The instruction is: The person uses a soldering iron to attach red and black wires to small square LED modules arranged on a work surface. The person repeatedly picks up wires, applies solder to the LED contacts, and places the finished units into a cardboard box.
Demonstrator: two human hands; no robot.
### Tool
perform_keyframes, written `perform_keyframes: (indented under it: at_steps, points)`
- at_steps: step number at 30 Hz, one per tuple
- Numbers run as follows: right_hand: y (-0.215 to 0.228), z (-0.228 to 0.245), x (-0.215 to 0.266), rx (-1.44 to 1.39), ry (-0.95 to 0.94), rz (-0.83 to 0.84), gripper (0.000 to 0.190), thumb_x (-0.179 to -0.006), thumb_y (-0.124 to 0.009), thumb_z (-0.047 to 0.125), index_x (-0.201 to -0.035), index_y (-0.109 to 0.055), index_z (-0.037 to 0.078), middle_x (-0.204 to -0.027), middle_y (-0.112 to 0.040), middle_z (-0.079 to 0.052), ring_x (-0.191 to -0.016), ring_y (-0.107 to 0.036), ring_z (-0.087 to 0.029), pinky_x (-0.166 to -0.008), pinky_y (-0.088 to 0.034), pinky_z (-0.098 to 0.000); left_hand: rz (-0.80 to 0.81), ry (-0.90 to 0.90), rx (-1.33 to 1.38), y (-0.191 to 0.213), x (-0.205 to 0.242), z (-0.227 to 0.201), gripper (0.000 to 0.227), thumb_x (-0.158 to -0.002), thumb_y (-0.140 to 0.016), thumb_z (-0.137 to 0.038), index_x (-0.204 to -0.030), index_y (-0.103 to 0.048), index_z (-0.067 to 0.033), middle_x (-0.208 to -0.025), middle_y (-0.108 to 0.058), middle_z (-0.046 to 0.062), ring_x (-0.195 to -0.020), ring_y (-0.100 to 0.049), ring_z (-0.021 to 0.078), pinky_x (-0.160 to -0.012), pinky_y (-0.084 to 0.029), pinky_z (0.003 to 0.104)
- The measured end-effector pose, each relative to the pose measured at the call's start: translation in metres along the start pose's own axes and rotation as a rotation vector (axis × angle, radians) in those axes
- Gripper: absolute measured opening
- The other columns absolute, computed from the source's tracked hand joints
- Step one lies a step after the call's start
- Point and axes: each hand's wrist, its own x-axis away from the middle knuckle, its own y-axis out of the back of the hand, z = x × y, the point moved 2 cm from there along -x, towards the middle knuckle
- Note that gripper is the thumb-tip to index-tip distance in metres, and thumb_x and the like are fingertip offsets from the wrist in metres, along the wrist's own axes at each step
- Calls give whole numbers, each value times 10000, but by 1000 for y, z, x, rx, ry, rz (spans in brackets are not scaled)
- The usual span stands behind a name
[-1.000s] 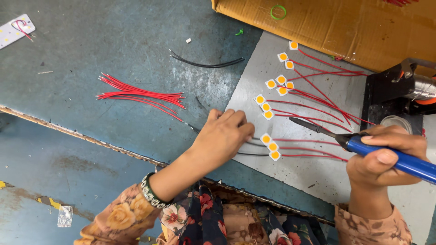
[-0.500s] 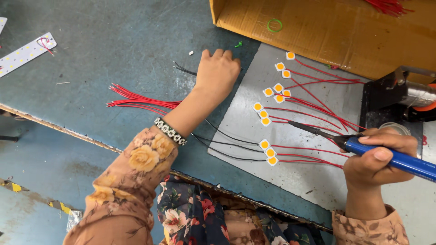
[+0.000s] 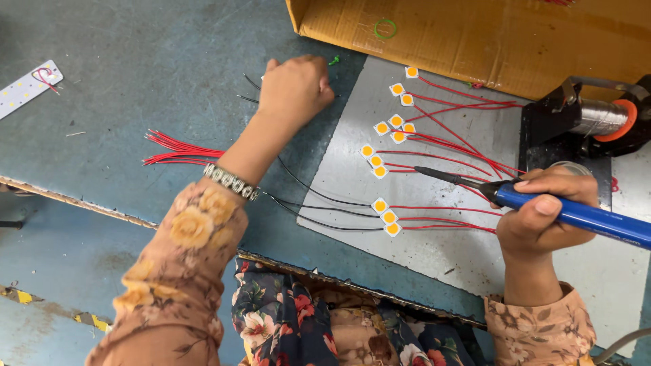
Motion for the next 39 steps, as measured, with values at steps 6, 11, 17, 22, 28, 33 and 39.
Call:
perform_keyframes:
  at_steps: [6, 11, 17, 22, 28, 33, 39]
  points:
    - [-3, 0, 2, -47, -39, 25, 573, -1145, -531, 528, -1007, -500, -26, -693, -544, -93, -579, -587, -159, -532, -462, -239, -131, -283, 431, 6, 79, -55, 95, -956, -682, -149, -1013, -632, -92, -941, -671, 87, -924, -668, 301, -854, -509, 422]
    - [-1, -4, 2, -3, -11, 39, 579, -1153, -531, 541, -1004, -511, -18, -718, -564, -94, -600, -591, -164, -554, -468, -244, -77, -207, 360, -3, 108, -83, 107, -945, -673, -179, -1003, -621, -106, -900, -677, 41, -903, -643, 258, -789, -461, 442]
    - [3, -10, 2, 13, -8, 16, 572, -1174, -544, 511, -978, -526, -26, -731, -568, -101, -619, -580, -179, -580, -469, -258, -82, -231, 380, -4, 102, -94, 126, -978, -667, -204, -1036, -607, -109, -936, -678, 24, -925, -640, 248, -810, -458, 434]
    - [4, -10, 5, 17, 2, -3, 576, -1154, -540, 530, -1003, -531, -26, -713, -562, -106, -603, -566, -175, -564, -457, -261, -31, -263, 417, 6, 114, -96, 136, -976, -658, -192, -1063, -606, -101, -978, -671, 29, -948, -637, 247, -834, -453, 423]
    - [-7, 5, -1, -36, -35, 61, 622, -1129, -537, 579, -970, -515, -22, -697, -569, -108, -584, -566, -169, -554, -435, -258, -31, -150, 460, 28, 133, -78, 102, -948, -698, -193, -1013, -673, -118, -960, -624, 43, -936, -607, 270, -819, -455, 414]
    - [-31, 21, -6, -118, 97, 144, 580, -1122, -575, 528, -1011, -538, -40, -770, -584, -146, -608, -600, -216, -586, -526, -298, -45, -96, 468, 25, 146, -83, 94, -925, -732, -214, -968, -707, -134, -960, -612, 24, -928, -602, 259, -806, -455, 415]
    - [-44, 33, -9, -78, 121, 355, 526, -1109, -577, 484, -934, -607, -11, -740, -604, -78, -595, -630, -205, -582, -545, -309, -102, -100, 438, 17, 150, -92, 90, -923, -739, -200, -960, -698, -128, -937, -584, 24, -918, -597, 244, -797, -430, 401]
